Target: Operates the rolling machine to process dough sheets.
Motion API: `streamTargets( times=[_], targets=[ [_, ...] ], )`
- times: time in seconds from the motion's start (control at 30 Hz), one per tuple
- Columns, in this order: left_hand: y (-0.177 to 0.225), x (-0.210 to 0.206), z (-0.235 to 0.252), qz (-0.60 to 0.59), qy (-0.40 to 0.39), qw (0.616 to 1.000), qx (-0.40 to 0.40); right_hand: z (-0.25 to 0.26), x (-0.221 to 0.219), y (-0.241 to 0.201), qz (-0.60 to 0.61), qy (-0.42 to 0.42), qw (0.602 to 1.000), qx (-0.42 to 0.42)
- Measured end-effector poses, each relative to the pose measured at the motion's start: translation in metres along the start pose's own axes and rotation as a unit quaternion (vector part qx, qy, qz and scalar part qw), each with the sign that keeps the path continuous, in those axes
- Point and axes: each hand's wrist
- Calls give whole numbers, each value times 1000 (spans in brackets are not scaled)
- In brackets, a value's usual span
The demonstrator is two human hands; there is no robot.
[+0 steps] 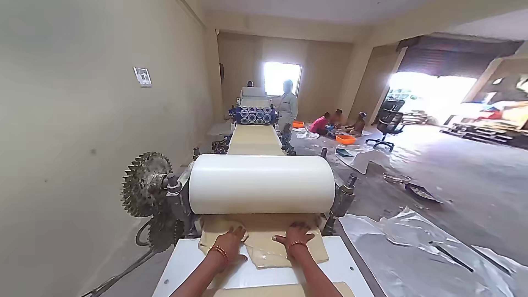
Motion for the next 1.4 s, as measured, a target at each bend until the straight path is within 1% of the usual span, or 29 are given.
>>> streamTargets(
  times=[0.23, 0.47, 0.6, 0.67, 0.73, 0.8, 0.83, 0.87, 0.9, 0.97, 1.03, 1.07, 1.13, 1.17, 1.23, 1.27, 1.37, 1.4],
  targets=[
    [0, -4, 4, -1, 17, 1000, -1, 2, -2, -1, -3, 7, 1000, 2],
    [-4, -8, 9, 0, 20, 1000, 1, 0, 6, -4, -22, -9, 1000, 11],
    [-5, -18, 8, -22, 47, 999, 2, -3, 3, 5, -6, 7, 1000, 25],
    [0, -26, -5, -57, 38, 997, 17, -9, 0, 21, -14, -6, 997, 73],
    [18, -15, -30, -72, 0, 997, 21, -22, 8, 44, -37, -46, 984, 167],
    [31, -6, -67, -122, -57, 990, -32, -55, 18, 76, -31, -95, 960, 262],
    [32, -3, -92, -152, -68, 984, -59, -79, 22, 95, 2, -111, 946, 304],
    [27, -3, -124, -169, -49, 982, -72, -106, 21, 117, 46, -107, 937, 328],
    [18, -6, -160, -186, -9, 980, -68, -138, 17, 142, 81, -82, 934, 338],
    [-18, -25, -235, -244, 95, 964, -39, -203, -3, 197, 121, -13, 944, 306],
    [-58, -61, -298, -290, 215, 932, 18, -255, -28, 253, 130, 46, 959, 246],
    [-76, -81, -323, -305, 247, 918, 55, -276, -45, 273, 142, 62, 964, 217],
    [-98, -118, -362, -352, 240, 896, 124, -311, -77, 294, 187, 52, 965, 176],
    [-100, -133, -372, -388, 231, 882, 136, -322, -87, 292, 225, 41, 961, 154],
    [-92, -155, -375, -452, 204, 859, 125, -332, -100, 278, 309, 45, 943, 114],
    [-81, -160, -373, -465, 193, 855, 127, -331, -107, 270, 327, 59, 937, 102],
    [-54, -166, -356, -400, 192, 880, 168, -315, -112, 256, 300, 107, 945, 77],
    [-50, -168, -350, -376, 196, 886, 187, -309, -109, 253, 285, 107, 951, 55]
  ],
)
Point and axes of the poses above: each hand's wrist, its own z-axis towards the middle knuckle, its own x-axis out of the back of the hand, y = z × x, and after that the axes turned 10 degrees about -z, right-handed
